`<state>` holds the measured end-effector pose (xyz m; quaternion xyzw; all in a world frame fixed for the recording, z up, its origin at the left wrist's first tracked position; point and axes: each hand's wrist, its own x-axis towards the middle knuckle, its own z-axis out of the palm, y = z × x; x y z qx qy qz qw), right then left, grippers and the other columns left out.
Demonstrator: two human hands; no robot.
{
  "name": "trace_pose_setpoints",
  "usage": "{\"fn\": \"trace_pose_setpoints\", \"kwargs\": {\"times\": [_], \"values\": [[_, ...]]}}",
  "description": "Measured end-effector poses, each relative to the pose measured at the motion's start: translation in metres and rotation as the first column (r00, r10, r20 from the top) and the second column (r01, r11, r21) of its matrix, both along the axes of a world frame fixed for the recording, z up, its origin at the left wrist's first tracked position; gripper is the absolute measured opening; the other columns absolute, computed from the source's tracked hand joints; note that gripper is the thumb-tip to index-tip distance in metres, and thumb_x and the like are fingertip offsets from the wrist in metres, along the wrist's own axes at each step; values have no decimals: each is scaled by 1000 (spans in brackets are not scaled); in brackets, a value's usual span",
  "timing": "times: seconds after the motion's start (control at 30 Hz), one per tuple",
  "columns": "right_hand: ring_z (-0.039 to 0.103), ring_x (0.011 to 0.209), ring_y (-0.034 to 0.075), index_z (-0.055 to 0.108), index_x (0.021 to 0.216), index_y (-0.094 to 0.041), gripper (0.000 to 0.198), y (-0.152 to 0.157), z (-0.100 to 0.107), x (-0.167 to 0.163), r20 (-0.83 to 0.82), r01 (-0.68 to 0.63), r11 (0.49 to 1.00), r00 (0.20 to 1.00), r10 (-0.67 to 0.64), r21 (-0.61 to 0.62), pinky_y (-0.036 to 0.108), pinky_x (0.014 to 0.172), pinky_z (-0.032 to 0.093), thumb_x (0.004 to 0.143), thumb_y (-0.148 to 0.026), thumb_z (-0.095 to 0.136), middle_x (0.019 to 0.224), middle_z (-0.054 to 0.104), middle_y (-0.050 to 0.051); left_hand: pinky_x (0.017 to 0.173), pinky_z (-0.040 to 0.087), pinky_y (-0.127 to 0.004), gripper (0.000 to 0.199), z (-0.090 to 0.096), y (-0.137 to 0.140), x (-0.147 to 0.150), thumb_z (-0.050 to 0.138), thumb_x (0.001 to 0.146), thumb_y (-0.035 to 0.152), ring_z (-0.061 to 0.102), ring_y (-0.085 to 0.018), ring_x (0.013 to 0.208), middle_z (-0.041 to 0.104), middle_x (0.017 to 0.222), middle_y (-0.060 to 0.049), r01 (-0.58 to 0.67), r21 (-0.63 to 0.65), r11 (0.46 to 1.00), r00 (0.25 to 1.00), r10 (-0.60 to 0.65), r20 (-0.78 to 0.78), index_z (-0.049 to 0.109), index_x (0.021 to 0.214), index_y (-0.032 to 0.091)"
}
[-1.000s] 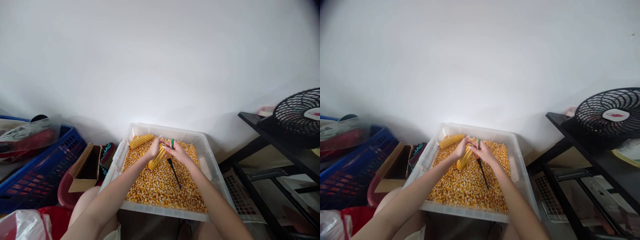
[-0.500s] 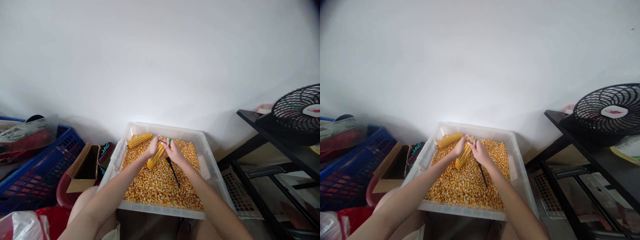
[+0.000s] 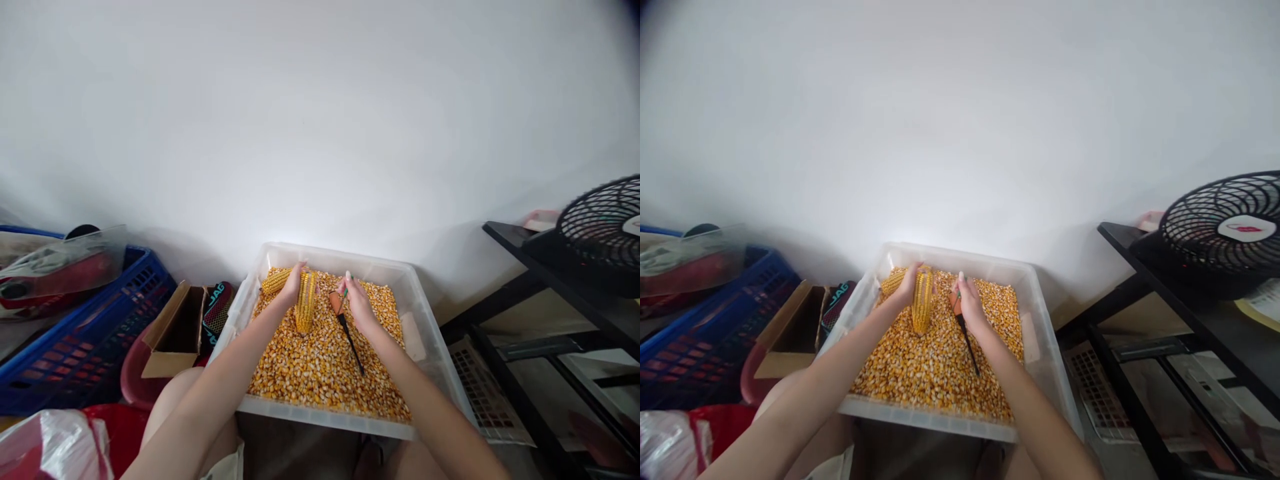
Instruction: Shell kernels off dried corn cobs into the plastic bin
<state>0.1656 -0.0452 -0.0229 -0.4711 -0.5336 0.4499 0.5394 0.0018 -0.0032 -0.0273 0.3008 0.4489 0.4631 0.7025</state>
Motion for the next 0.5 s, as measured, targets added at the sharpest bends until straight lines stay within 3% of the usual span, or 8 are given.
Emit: {"fn": "trace_pose_setpoints", "kwargs": {"times": [0.17, 0.33, 0.5], "values": [[54, 55, 16, 63, 79, -22, 44, -9, -6, -9, 121, -172, 984, 977, 177, -51, 30, 56, 46, 79, -64, 51, 63, 57, 0, 60, 47, -36, 44, -17, 10, -21, 43, 78, 56, 60, -25, 65, 58, 52, -9, -8, -60, 998, 999, 10, 34, 61, 74, 16], [63, 65, 18, 65, 89, -21, 31, -17, -17, -18, 237, -320, 946, 924, 301, 47, 32, 64, 52, 80, -51, 57, 75, 67, 4, 64, 46, -38, 41, -27, 15, -22, 39, 81, 52, 59, -25, 68, 57, 54, -10, -60, -86, 994, 998, 59, -18, 60, 74, 18], [65, 68, 19, 65, 92, -22, 25, -18, -24, -19, 359, -339, 935, 889, 283, 103, 33, 65, 52, 86, -42, 53, 77, 69, 5, 66, 46, -38, 41, -30, 16, -19, 36, 82, 49, 58, -25, 66, 56, 53, -9, -73, -46, 996, 996, 70, -48, 61, 81, 16]]}}
